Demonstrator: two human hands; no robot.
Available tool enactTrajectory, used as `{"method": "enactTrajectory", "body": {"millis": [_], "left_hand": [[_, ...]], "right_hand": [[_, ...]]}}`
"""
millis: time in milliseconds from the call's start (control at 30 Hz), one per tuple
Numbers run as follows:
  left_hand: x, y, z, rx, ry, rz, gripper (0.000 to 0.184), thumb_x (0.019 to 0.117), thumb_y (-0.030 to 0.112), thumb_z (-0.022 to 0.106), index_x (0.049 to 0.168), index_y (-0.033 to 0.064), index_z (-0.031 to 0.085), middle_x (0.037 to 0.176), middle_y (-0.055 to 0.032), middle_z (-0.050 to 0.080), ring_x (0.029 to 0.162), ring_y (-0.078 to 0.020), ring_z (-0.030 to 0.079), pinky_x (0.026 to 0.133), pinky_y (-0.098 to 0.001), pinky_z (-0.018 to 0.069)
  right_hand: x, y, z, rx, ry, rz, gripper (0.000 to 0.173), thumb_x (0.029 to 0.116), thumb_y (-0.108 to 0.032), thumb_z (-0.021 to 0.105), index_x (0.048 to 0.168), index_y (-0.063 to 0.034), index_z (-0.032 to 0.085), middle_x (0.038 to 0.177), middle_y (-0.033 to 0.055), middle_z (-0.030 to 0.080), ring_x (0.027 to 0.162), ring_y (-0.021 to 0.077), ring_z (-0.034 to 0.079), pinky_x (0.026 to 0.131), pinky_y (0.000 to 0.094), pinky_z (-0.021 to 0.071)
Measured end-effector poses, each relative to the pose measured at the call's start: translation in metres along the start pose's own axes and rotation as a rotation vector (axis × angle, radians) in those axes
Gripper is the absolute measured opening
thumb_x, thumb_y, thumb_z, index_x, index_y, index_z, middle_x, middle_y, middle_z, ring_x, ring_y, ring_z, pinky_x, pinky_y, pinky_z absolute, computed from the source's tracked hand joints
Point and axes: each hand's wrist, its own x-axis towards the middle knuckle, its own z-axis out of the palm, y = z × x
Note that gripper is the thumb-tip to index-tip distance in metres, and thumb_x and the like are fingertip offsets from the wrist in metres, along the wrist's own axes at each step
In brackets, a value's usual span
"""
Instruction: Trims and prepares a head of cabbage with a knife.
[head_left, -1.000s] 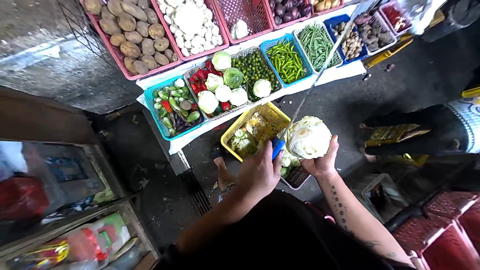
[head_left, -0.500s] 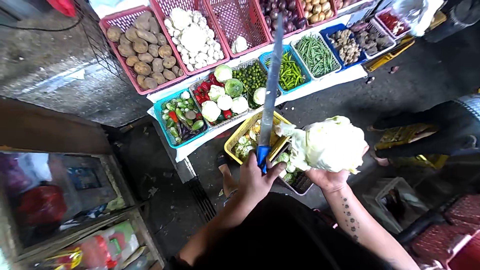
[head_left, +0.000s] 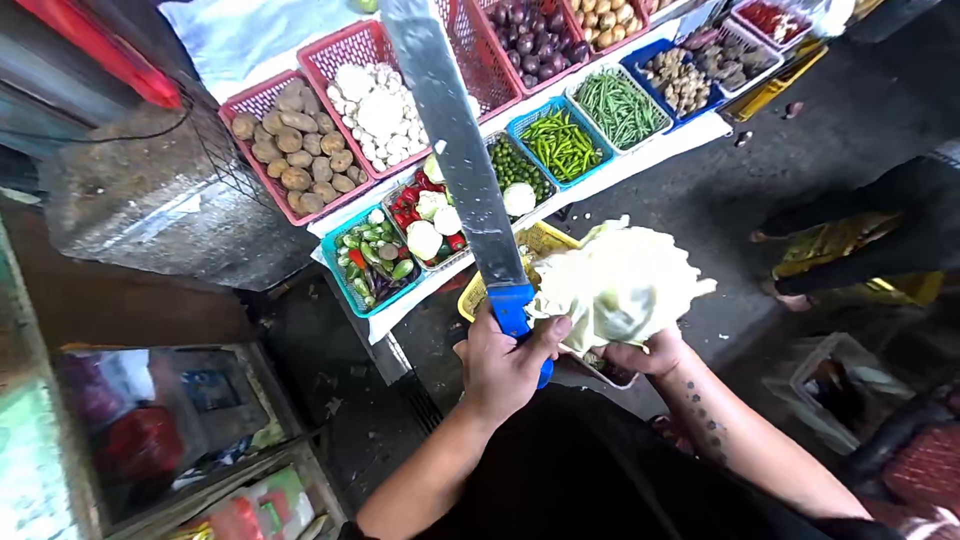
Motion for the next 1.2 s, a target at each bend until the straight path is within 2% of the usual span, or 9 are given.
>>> {"method": "enactTrajectory", "body": {"millis": [67, 100, 167, 333, 500, 567, 733, 1100, 1200], "left_hand": [[0.009, 0.002, 0.0, -0.003, -0.031, 0.015, 0.034, 0.0895, 0.002, 0.076, 0.116, 0.0002, 0.056, 0.08, -0.0083, 0.07, 0.062, -0.0191, 0.07, 0.058, -0.0337, 0.0643], [0.013, -0.001, -0.001, 0.019, -0.047, 0.016, 0.033, 0.0898, 0.0, 0.075, 0.116, 0.0001, 0.056, 0.079, -0.009, 0.07, 0.062, -0.0198, 0.069, 0.059, -0.0344, 0.0639], [0.02, -0.006, -0.006, 0.098, -0.071, -0.002, 0.03, 0.0907, 0.001, 0.074, 0.115, 0.0001, 0.057, 0.077, -0.0082, 0.07, 0.06, -0.0197, 0.069, 0.057, -0.0343, 0.0637], [0.026, 0.011, -0.029, 0.183, -0.014, -0.102, 0.028, 0.0904, 0.005, 0.073, 0.115, 0.0009, 0.059, 0.079, -0.0083, 0.072, 0.061, -0.0214, 0.071, 0.057, -0.0376, 0.0646], [0.033, 0.018, -0.043, 0.078, -0.005, -0.086, 0.036, 0.088, 0.006, 0.077, 0.118, 0.0069, 0.057, 0.081, -0.0063, 0.071, 0.061, -0.0177, 0.069, 0.059, -0.0345, 0.0635], [0.033, 0.02, -0.038, 0.071, 0.008, -0.087, 0.038, 0.0858, 0.004, 0.077, 0.117, 0.0082, 0.057, 0.083, -0.0049, 0.071, 0.062, -0.0153, 0.068, 0.057, -0.0306, 0.0621], [0.022, 0.029, -0.025, 0.024, -0.038, -0.12, 0.031, 0.0883, 0.001, 0.069, 0.116, 0.0055, 0.055, 0.079, -0.0065, 0.07, 0.061, -0.0172, 0.069, 0.057, -0.0319, 0.0627], [0.0, 0.033, -0.004, -0.02, -0.165, -0.125, 0.03, 0.0877, -0.002, 0.069, 0.114, 0.0007, 0.055, 0.081, -0.008, 0.07, 0.06, -0.0182, 0.069, 0.055, -0.0326, 0.0628], [-0.006, 0.038, -0.009, -0.061, -0.191, -0.105, 0.03, 0.0876, -0.002, 0.069, 0.114, 0.0009, 0.054, 0.085, -0.0064, 0.071, 0.063, -0.0158, 0.07, 0.054, -0.03, 0.0625]], "right_hand": [[0.021, -0.004, 0.009, -0.233, 0.111, -0.137, 0.079, 0.0945, -0.082, 0.019, 0.127, -0.0219, 0.06, 0.111, 0.0077, 0.072, 0.101, 0.0211, 0.07, 0.084, 0.045, 0.0605], [0.032, -0.003, 0.011, -0.289, 0.129, -0.16, 0.091, 0.0887, -0.088, 0.015, 0.134, -0.0226, 0.057, 0.117, 0.0089, 0.07, 0.107, 0.0232, 0.068, 0.088, 0.0488, 0.059], [0.047, 0.005, 0.006, -0.3, 0.099, -0.135, 0.089, 0.0887, -0.088, 0.024, 0.139, -0.0214, 0.053, 0.122, 0.011, 0.068, 0.112, 0.0253, 0.066, 0.092, 0.0504, 0.0574], [0.039, 0.005, -0.01, 0.148, -0.11, 0.108, 0.094, 0.0844, -0.091, 0.03, 0.123, -0.0122, 0.064, 0.112, 0.021, 0.07, 0.098, 0.0342, 0.071, 0.08, 0.0509, 0.0615], [0.013, -0.004, -0.034, 0.207, -0.261, 0.223, 0.086, 0.0893, -0.081, 0.046, 0.129, -0.006, 0.062, 0.125, 0.0239, 0.065, 0.113, 0.0382, 0.065, 0.096, 0.0548, 0.0559], [0.007, 0.003, -0.042, 0.164, -0.216, 0.204, 0.095, 0.0795, -0.093, 0.04, 0.122, -0.0124, 0.066, 0.117, 0.0166, 0.07, 0.106, 0.0281, 0.068, 0.09, 0.0441, 0.0587], [0.008, 0.016, -0.018, 0.335, 0.166, -0.137, 0.083, 0.096, -0.079, 0.018, 0.119, -0.0103, 0.059, 0.105, 0.0187, 0.068, 0.093, 0.0296, 0.069, 0.079, 0.0461, 0.0596], [0.011, -0.01, 0.008, 0.547, 0.358, -0.193, 0.082, 0.0906, -0.081, 0.032, 0.14, -0.0165, 0.046, 0.133, 0.0184, 0.058, 0.121, 0.036, 0.06, 0.098, 0.0575, 0.0524], [0.014, -0.021, 0.016, 0.433, 0.271, -0.212, 0.076, 0.092, -0.08, 0.024, 0.126, -0.0197, 0.056, 0.114, 0.0107, 0.066, 0.104, 0.0255, 0.065, 0.085, 0.0489, 0.057]]}}
